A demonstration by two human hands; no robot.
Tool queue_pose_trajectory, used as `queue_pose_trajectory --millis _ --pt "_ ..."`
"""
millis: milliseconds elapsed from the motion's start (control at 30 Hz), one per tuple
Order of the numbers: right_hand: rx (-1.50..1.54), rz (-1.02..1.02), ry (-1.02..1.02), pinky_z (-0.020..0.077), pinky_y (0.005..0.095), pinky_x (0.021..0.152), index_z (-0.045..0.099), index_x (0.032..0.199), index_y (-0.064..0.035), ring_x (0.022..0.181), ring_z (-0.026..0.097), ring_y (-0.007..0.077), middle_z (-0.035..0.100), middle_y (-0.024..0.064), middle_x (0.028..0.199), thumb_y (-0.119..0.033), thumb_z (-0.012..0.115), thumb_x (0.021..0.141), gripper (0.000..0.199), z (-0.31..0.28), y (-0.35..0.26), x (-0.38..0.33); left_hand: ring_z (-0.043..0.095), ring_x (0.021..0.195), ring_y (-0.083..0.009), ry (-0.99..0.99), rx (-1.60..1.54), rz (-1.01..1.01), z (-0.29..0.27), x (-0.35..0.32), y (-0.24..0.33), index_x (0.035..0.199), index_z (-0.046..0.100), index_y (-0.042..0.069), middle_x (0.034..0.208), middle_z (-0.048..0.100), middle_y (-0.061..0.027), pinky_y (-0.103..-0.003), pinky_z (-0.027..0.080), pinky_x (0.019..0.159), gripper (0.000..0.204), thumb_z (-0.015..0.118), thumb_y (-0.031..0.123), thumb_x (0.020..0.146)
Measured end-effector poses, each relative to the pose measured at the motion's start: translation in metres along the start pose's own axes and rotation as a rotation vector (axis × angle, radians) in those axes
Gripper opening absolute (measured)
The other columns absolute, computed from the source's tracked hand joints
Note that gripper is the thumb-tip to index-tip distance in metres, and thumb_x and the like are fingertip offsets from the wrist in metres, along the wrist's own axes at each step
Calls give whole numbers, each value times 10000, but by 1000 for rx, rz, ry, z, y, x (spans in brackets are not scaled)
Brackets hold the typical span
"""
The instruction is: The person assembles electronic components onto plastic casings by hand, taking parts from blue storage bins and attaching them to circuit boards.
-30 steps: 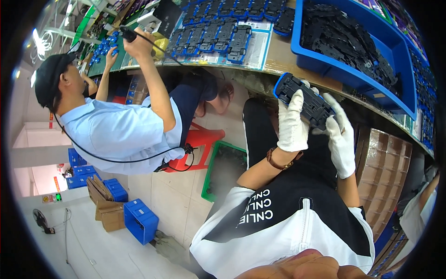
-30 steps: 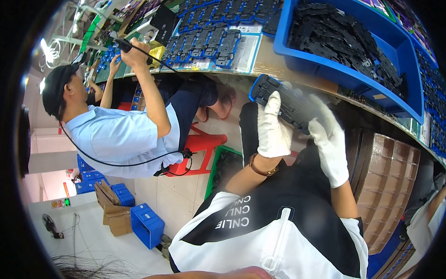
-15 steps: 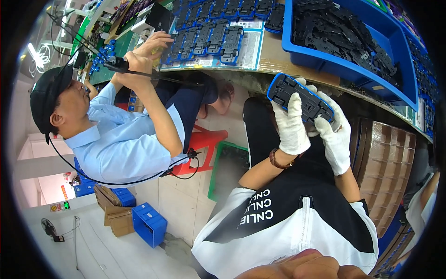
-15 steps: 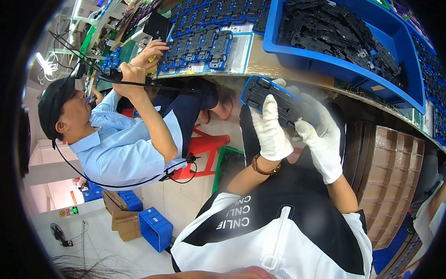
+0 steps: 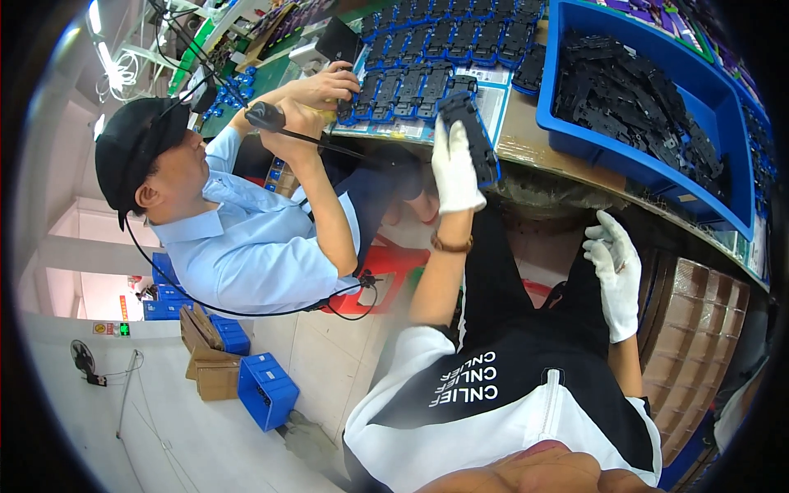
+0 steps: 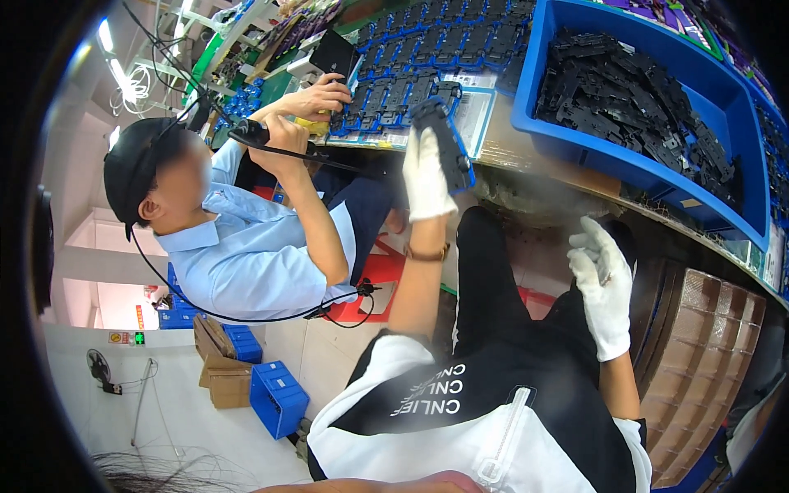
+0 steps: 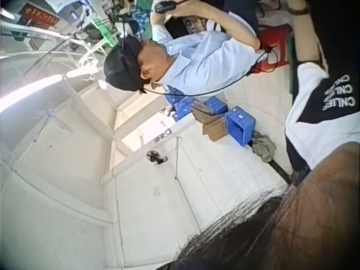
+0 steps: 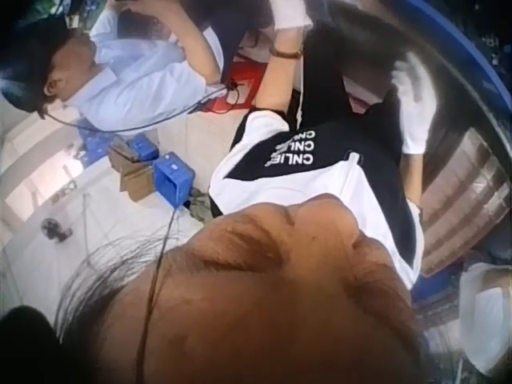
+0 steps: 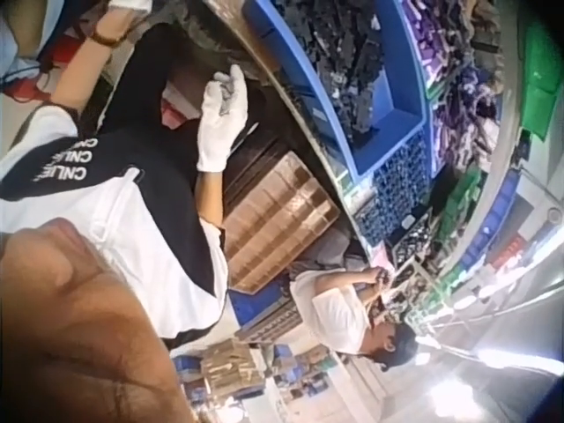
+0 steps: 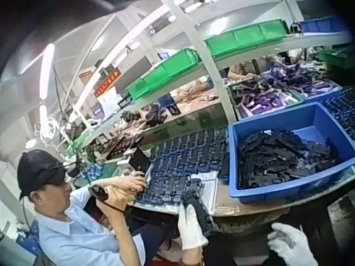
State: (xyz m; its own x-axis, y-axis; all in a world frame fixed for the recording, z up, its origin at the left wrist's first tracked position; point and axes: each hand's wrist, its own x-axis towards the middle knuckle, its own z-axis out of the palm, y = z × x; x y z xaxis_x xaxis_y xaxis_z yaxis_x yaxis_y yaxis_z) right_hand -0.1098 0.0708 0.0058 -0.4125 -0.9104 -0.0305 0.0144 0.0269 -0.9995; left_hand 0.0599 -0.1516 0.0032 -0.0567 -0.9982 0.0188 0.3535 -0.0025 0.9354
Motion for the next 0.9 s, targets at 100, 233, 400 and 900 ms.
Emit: queue_pose_trajectory --millis 100,233,400,900 --pt "26 19 14 463 229 720 528 1274 -2 849 546 89 606 57 1037 -125 605 893 407 -2 0 -3 563 1011 -298 -39 763 306 3 39 -20 1384 372 -42 1168 569 -216 -367 441 905 514 513 203 955" --pt "-46 -7 19 476 239 728 599 1179 -5 810 574 99 632 52 973 -91 587 892 300 -3 -1 -9 549 1033 -425 -44 1004 384 9 66 -42 1335 434 -37 1124 566 -280 -451 439 898 486 519 225 934" --pt "-66 25 128 492 256 749 631 1126 -7 816 608 130 650 74 947 -68 607 881 254 -24 8 -20 634 878 -373 10 1347 529 45 64 -47 1217 557 54 1031 646 -190 -461 506 758 350 492 242 928" --pt "-1239 35 1348 500 424 757 574 1171 -129 862 627 311 608 142 978 -289 627 878 337 -366 3 -31 554 1031 -293 109 1632 875 35 50 -6 1121 636 87 1131 612 -102 -397 457 885 319 676 179 819"
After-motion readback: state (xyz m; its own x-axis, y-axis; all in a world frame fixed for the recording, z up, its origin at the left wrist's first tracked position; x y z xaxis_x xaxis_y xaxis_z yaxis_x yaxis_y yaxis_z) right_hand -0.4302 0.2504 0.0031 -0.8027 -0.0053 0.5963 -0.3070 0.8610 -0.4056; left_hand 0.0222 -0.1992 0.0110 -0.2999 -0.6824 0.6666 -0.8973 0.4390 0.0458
